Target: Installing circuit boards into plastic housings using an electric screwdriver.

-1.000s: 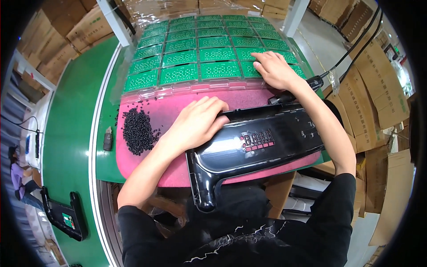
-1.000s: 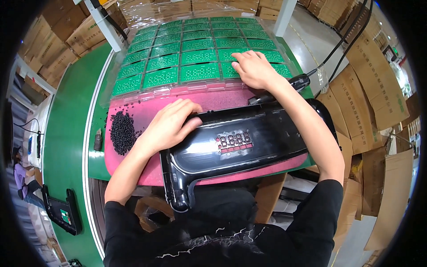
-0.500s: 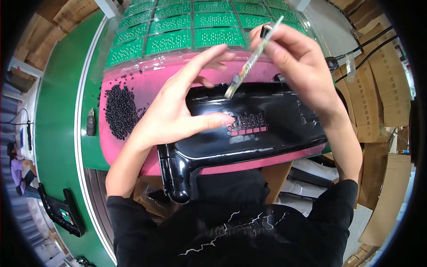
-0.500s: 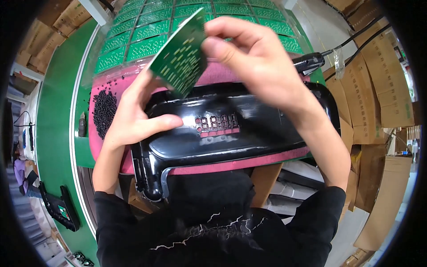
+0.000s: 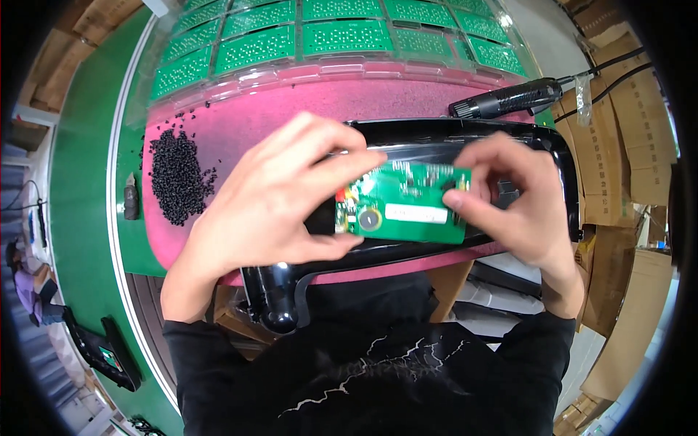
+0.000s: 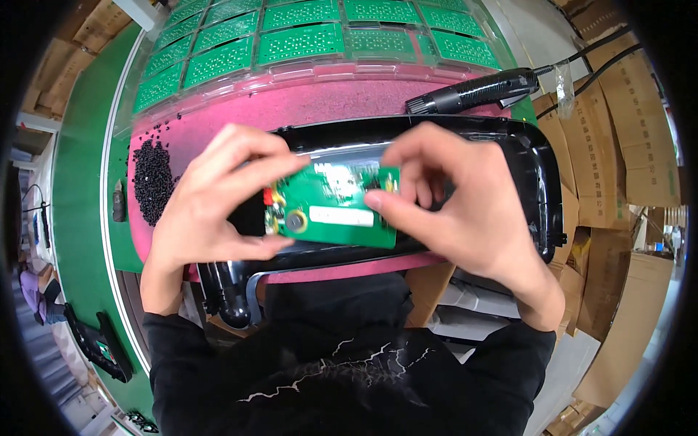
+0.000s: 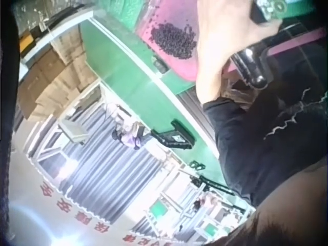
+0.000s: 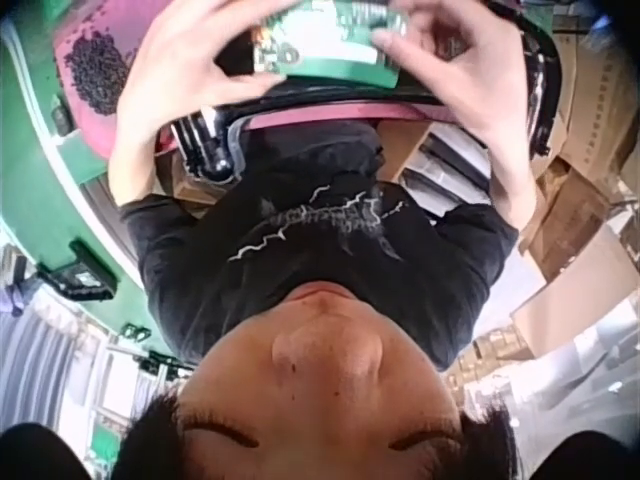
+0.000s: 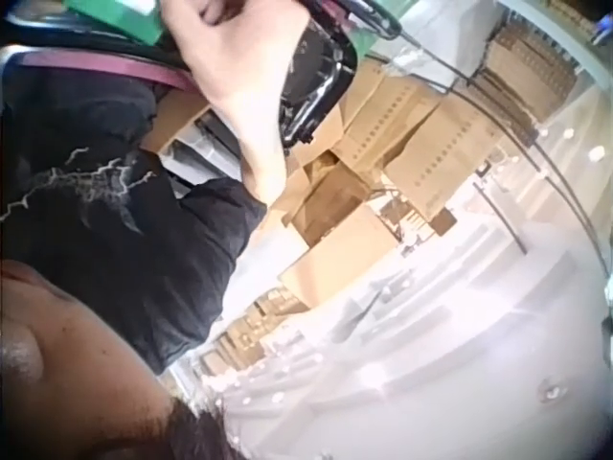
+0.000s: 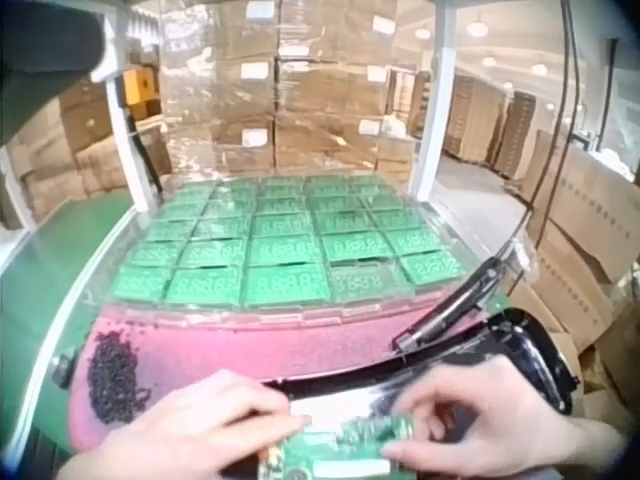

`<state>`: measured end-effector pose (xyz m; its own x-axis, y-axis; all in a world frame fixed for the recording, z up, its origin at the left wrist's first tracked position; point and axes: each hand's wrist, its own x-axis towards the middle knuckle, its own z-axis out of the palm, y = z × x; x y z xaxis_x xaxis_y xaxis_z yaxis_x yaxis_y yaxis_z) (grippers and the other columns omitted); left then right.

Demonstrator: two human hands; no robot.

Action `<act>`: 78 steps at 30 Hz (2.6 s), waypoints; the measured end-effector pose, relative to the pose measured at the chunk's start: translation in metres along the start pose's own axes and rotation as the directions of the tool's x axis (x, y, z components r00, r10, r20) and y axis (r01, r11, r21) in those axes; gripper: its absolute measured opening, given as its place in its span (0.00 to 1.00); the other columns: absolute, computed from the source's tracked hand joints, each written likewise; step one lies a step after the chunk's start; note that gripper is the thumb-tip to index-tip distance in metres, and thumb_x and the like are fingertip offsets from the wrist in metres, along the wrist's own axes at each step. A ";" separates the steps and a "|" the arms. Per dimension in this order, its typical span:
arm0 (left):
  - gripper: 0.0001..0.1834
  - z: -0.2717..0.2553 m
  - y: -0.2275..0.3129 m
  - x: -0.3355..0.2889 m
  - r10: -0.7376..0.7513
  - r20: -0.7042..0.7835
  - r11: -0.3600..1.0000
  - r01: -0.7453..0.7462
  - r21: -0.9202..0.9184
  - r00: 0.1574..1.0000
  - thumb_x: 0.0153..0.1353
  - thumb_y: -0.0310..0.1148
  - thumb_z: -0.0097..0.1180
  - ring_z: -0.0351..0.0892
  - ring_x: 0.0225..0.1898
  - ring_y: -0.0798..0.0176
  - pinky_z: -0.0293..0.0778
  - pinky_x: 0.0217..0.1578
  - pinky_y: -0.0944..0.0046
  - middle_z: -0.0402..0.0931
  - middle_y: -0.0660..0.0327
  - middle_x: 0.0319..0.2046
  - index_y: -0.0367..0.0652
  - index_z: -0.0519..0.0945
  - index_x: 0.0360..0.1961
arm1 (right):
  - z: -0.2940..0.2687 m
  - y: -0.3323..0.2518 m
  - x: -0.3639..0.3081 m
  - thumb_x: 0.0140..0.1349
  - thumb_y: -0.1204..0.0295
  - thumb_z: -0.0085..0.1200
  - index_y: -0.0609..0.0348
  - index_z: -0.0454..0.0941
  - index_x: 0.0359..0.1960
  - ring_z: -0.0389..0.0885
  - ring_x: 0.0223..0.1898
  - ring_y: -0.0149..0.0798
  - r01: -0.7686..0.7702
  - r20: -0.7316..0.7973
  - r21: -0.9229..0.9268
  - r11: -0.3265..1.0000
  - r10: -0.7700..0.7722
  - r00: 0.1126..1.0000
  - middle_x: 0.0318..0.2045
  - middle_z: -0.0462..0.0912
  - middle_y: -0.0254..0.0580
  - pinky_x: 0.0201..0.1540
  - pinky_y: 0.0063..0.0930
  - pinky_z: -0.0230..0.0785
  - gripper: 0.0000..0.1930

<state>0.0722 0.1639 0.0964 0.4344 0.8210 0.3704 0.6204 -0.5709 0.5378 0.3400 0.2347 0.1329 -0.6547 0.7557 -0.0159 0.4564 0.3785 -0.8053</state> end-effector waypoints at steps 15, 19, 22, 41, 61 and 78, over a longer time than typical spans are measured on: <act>0.36 0.009 0.007 0.002 0.062 0.144 0.997 -0.054 -0.056 0.988 0.32 0.41 0.74 0.77 0.41 0.54 0.74 0.41 0.56 0.76 0.60 0.41 0.41 0.83 0.48 | 0.021 0.027 -0.028 0.58 0.80 0.57 0.63 0.77 0.39 0.73 0.14 0.28 -0.031 -0.009 -0.034 0.999 0.030 0.999 0.12 0.73 0.33 0.21 0.21 0.64 0.07; 0.35 0.006 0.004 -0.001 0.017 0.136 0.999 -0.012 -0.037 0.991 0.32 0.39 0.75 0.77 0.41 0.54 0.75 0.40 0.57 0.76 0.60 0.41 0.41 0.83 0.48 | 0.011 0.029 -0.019 0.56 0.77 0.63 0.60 0.75 0.46 0.73 0.17 0.30 -0.064 0.152 0.059 0.996 0.055 0.987 0.17 0.75 0.33 0.24 0.22 0.64 0.16; 0.35 0.004 0.000 -0.002 -0.096 0.172 0.993 0.106 -0.050 0.980 0.31 0.37 0.75 0.78 0.41 0.54 0.77 0.40 0.58 0.76 0.60 0.41 0.41 0.83 0.47 | 0.002 0.031 -0.011 0.48 0.72 0.72 0.59 0.74 0.47 0.77 0.27 0.32 0.015 0.215 0.093 0.996 -0.035 0.976 0.27 0.78 0.36 0.31 0.24 0.67 0.25; 0.35 0.009 0.004 0.002 -0.308 0.232 0.946 0.270 0.181 0.923 0.39 0.39 0.75 0.79 0.45 0.53 0.78 0.39 0.57 0.74 0.59 0.46 0.42 0.78 0.51 | 0.016 0.061 0.001 0.35 0.77 0.71 0.60 0.77 0.46 0.76 0.51 0.48 0.228 0.028 -0.123 0.966 -0.226 0.974 0.47 0.77 0.45 0.55 0.37 0.68 0.30; 0.31 0.016 -0.006 -0.012 -0.145 0.139 0.964 0.108 0.244 0.980 0.42 0.42 0.74 0.76 0.42 0.61 0.78 0.30 0.66 0.72 0.61 0.42 0.36 0.77 0.45 | 0.021 0.042 0.005 0.35 0.77 0.70 0.62 0.76 0.45 0.75 0.50 0.49 0.147 0.050 -0.235 0.961 -0.139 0.989 0.46 0.77 0.47 0.55 0.37 0.67 0.29; 0.16 -0.081 -0.074 -0.086 -0.714 -0.293 0.462 0.743 0.485 0.636 0.50 0.25 0.65 0.79 0.47 0.46 0.75 0.48 0.51 0.81 0.50 0.41 0.39 0.81 0.43 | -0.105 0.105 0.043 0.73 0.63 0.50 0.46 0.68 0.66 0.61 0.34 0.23 -0.344 -0.338 -0.183 0.921 0.269 0.902 0.36 0.67 0.28 0.40 0.17 0.58 0.21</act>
<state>-0.0635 0.1362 0.0859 -0.3581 0.9307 0.0738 0.9259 0.3438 0.1567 0.4230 0.3635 0.1103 -0.2635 0.9642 -0.0308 0.7554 0.1864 -0.6282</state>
